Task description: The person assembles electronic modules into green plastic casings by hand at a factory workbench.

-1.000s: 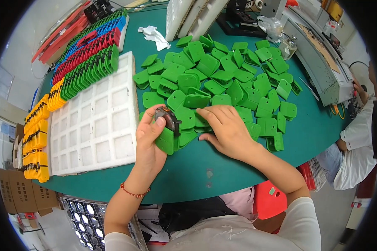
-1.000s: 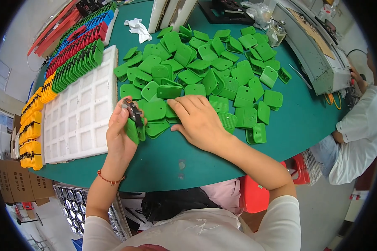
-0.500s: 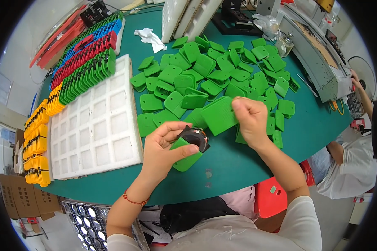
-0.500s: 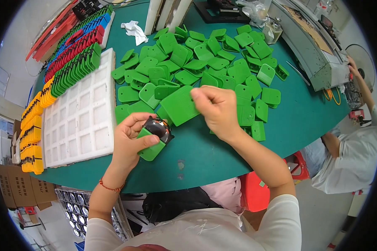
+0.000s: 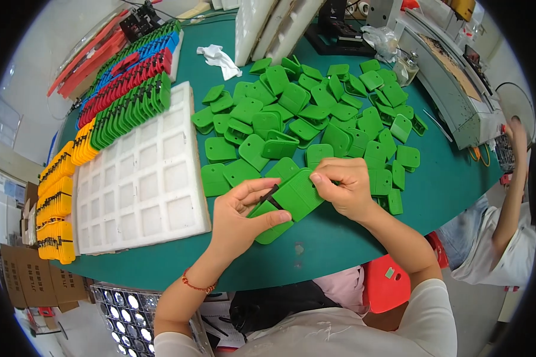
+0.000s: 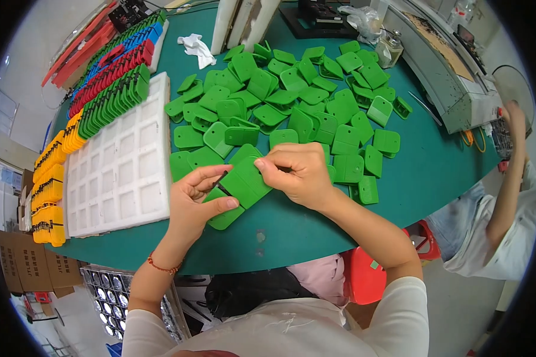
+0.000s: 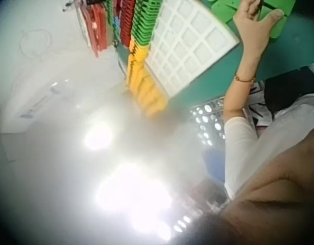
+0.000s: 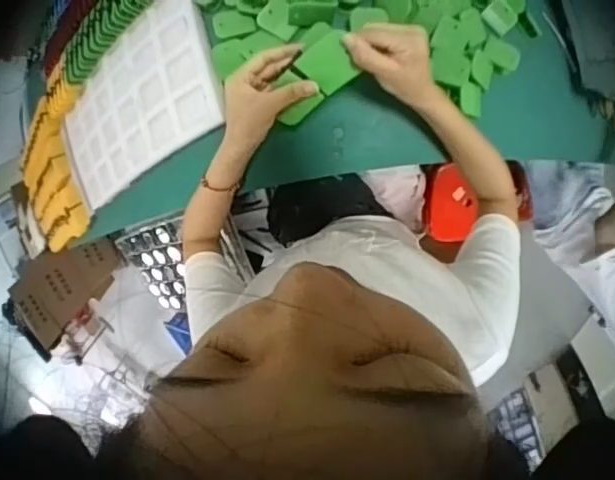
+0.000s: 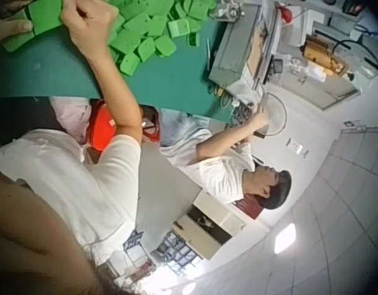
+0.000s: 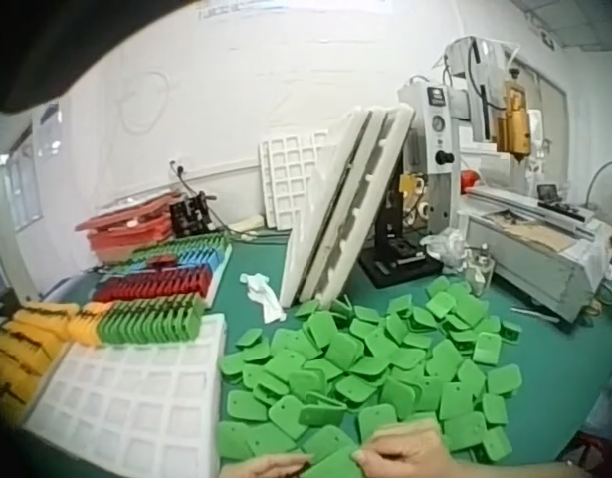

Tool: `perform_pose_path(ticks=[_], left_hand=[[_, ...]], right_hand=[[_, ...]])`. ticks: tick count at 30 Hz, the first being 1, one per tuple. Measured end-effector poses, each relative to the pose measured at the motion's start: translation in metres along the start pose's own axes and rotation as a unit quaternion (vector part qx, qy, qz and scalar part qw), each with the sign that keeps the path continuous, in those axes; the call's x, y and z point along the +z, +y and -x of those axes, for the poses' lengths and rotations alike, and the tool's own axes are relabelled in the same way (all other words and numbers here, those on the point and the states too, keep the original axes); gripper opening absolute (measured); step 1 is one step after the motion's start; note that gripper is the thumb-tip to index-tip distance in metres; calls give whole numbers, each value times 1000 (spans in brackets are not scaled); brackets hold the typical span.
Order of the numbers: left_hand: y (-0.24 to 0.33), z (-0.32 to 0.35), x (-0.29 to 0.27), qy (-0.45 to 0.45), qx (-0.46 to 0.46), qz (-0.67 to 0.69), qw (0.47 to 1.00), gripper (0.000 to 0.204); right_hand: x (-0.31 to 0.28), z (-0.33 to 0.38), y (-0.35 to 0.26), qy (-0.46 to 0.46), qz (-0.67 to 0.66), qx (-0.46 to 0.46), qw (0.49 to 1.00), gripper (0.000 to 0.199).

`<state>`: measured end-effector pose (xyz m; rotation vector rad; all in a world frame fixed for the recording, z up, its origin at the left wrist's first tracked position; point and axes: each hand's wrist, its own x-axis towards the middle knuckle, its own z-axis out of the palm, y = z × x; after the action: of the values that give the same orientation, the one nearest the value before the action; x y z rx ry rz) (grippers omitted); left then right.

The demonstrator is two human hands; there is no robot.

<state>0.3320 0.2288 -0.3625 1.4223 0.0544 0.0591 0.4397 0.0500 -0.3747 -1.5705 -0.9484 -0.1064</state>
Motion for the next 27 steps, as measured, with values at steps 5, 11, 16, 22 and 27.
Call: perform_pose_path(ticks=[5,11,16,22,27], left_hand=[[2,3,-5,0,10,-19,1000,47],[34,0,-22,56,115,-45,991,50],[79,-60,-85,223,215,-434,846,50],[82,-157,-145,261,278,-653,655,47],[59,-202,-173,294,182,-701,623,38]], right_hand=[[4,-4,-5,-28,-33,54,998,17],[16,13,-5,-45,-199,50,978,32],[21,22,-8,-29,-134,-12,991,25],[26,22,-8,-43,-88,-61,993,32],[23,22,-10,-44,-70,-76,994,35]])
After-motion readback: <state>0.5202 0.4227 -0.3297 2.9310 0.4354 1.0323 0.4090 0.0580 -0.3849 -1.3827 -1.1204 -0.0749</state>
